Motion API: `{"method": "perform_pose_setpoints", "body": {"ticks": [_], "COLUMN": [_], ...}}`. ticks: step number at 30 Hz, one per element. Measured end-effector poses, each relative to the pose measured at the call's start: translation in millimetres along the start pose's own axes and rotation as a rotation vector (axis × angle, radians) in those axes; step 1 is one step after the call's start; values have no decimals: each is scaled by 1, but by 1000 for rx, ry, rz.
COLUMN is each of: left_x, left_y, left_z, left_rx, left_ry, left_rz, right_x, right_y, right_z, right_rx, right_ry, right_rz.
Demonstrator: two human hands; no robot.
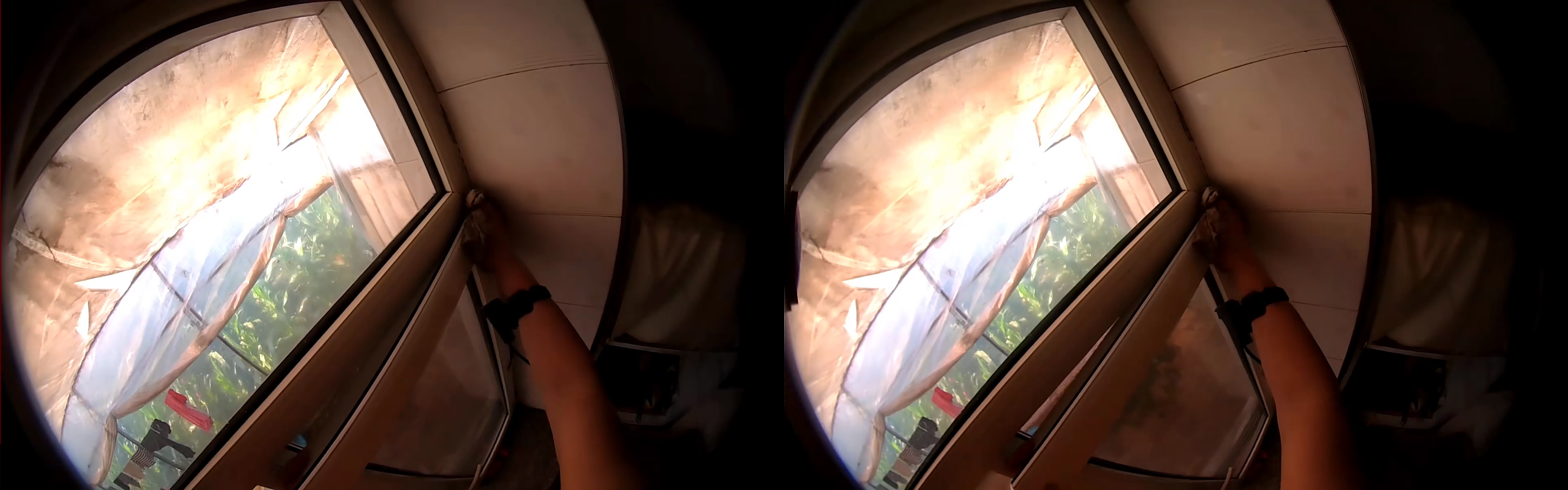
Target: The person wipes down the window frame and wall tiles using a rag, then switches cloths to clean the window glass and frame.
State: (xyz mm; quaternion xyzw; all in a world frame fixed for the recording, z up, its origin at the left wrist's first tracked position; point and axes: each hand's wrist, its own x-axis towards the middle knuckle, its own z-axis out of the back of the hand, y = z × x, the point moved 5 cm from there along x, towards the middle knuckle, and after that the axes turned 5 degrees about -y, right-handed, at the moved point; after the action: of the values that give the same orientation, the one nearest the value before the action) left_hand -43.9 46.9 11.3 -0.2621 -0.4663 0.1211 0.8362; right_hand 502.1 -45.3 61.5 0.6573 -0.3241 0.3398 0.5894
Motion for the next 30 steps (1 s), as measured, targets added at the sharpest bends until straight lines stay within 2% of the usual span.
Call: {"method": "perform_pose_setpoints", "body": {"ticks": [1,2,4,6,7,8,9,10,11,13,14,16,19,25,27,29,30], "left_x": [-2,-3,-6,-10,-12,-12,-14,-15,-18,-18,-18,-17,-16,-5,-6,0,4], "left_y": [-5,-7,-11,-14,-16,-17,-20,-22,-24,-28,-29,-29,-31,-35,-63,-88,-103], "left_z": [4,4,4,5,3,-1,-4,-8,-9,-10,-10,-12,-13,-8,2,7,9], "left_rx": [18,13,2,-21,-30,-44,-57,-75,-79,-88,-95,-110,-132,-185,-238,-318,-365], "left_ry": [3,10,23,42,59,77,99,122,135,168,185,211,258,336,457,504,550], "left_rz": [-5,-14,-29,-48,-60,-71,-84,-92,-106,-137,-153,-185,-239,-375,-235,-321,-347], "right_x": [4,3,-13,-45,-67,-101,-131,-130,-151,-180,-208,-265,-252,-206,-196,-200,-203], "right_y": [7,18,51,127,127,195,226,291,331,403,403,370,382,399,404,391,389], "right_z": [-2,-7,-12,-10,-31,-9,-26,-7,3,4,7,0,12,34,59,76,83], "right_rx": [-123,-109,-39,553,950,271,475,226,382,577,569,347,480,538,530,366,367], "right_ry": [60,64,-13,64,215,116,463,308,314,747,739,949,868,768,657,615,615], "right_rz": [-72,-56,265,206,-14,224,-321,345,351,517,529,165,264,350,378,250,256]}}
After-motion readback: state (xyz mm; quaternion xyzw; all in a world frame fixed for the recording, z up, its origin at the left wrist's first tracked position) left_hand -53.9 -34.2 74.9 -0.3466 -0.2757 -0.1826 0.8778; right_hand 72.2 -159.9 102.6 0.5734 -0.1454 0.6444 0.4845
